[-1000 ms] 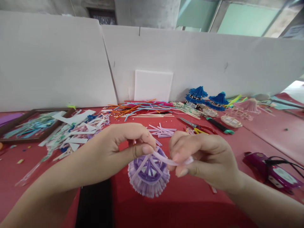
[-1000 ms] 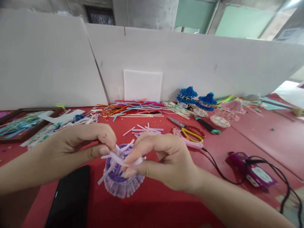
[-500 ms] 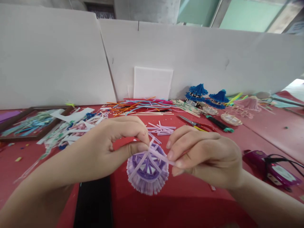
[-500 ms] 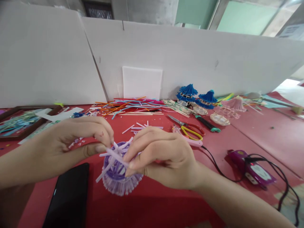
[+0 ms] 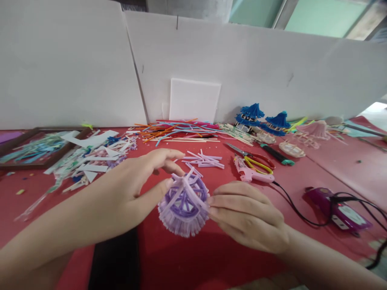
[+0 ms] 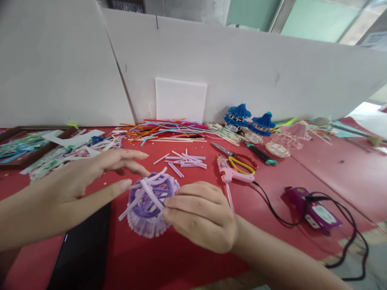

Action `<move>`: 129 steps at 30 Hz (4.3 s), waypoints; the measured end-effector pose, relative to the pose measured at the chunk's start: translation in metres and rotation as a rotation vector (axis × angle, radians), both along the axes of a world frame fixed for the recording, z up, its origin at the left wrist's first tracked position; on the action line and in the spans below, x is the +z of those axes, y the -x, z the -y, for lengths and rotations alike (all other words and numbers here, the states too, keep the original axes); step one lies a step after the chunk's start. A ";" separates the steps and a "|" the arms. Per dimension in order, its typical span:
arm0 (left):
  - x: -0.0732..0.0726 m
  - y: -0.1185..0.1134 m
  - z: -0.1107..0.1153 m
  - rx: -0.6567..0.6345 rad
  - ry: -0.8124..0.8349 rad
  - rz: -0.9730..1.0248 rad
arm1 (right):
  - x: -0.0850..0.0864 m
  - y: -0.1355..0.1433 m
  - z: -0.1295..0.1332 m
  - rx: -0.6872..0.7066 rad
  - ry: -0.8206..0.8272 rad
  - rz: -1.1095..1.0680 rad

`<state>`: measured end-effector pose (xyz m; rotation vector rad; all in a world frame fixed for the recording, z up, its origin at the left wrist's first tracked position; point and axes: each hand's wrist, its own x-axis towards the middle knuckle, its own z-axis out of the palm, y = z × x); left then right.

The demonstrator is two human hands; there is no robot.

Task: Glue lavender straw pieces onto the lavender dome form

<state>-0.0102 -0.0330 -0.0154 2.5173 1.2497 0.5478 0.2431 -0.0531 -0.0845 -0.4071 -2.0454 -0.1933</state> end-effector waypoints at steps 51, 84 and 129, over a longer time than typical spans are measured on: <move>0.004 -0.018 -0.014 0.016 0.108 0.151 | -0.016 0.013 0.002 -0.080 0.037 -0.022; 0.005 -0.009 -0.028 -0.088 0.266 0.093 | -0.012 0.017 0.014 -0.132 0.093 0.020; 0.005 -0.012 -0.025 -0.109 0.248 0.047 | -0.025 0.000 -0.015 -0.077 0.140 -0.011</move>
